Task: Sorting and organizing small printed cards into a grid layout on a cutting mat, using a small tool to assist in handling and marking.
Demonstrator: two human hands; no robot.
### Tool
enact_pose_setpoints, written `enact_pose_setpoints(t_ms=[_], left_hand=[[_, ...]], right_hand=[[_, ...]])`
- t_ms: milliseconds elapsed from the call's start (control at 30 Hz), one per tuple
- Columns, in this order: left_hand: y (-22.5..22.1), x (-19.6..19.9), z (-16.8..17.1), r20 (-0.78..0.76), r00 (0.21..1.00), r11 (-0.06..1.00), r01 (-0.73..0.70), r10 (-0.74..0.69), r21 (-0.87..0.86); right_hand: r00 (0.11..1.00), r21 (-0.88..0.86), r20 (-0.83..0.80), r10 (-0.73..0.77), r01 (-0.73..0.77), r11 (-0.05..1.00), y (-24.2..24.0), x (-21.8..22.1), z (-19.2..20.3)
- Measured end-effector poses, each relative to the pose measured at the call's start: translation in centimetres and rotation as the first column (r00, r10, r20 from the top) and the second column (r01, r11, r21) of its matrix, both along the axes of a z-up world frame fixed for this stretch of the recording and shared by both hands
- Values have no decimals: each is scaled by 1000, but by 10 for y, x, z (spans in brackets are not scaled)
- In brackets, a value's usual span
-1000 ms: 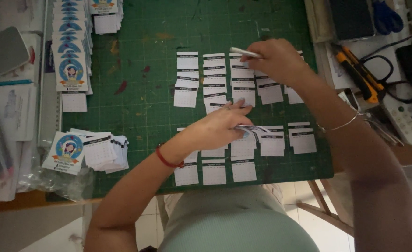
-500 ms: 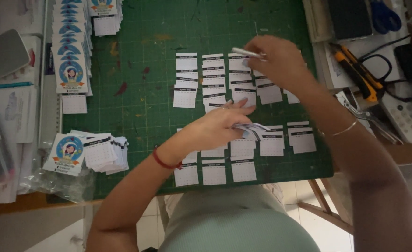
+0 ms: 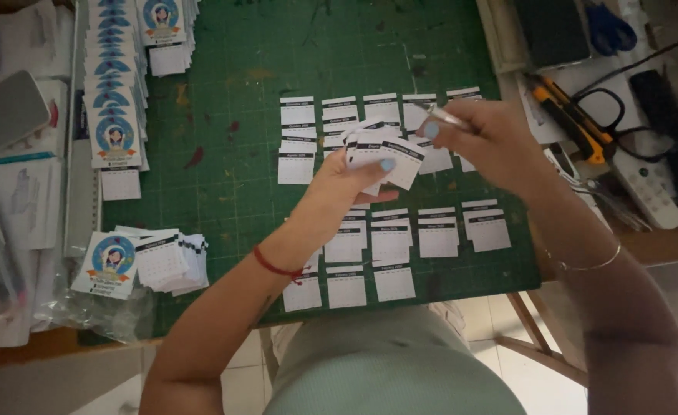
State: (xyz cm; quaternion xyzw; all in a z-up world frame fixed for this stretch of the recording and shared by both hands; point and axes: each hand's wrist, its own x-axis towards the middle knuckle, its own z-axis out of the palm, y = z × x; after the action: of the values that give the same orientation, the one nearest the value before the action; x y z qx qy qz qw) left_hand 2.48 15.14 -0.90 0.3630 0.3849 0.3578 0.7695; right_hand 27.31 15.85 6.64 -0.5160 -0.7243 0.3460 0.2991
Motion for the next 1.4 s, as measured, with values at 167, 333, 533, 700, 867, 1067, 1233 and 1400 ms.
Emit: enact_pose_setpoints(t_ms=[167,333,533,700,867,1067,1233,1400], left_hand=[[0,6,-1,-3,1000,998,6,-6,68],[0,15,-3,-5,1000,993,2,-1,122],[-15,39,24,-723,688,571,617,-57,542],[-10,69,-27,-845,530,178,827,67,533],[-3,67,-15,-870,492,166,855,36,491],[4,65,-22,-883,470,162,870,14,465],[4,63,-24,-871,491,143,860,35,490],[4,60,-27,-837,545,123,829,45,546]], right_hand=[[997,12,70,36,-37,999,-5,-7,5],[982,166,187,-5,-27,986,12,28,-6],[940,154,313,-134,89,984,45,58,-16],[926,145,341,-164,120,982,77,71,-59],[935,27,306,-180,181,983,78,54,-53],[913,-29,336,-231,256,966,87,55,-68],[915,-39,322,-243,269,962,82,48,-62],[906,-68,352,-235,275,959,82,49,-63]])
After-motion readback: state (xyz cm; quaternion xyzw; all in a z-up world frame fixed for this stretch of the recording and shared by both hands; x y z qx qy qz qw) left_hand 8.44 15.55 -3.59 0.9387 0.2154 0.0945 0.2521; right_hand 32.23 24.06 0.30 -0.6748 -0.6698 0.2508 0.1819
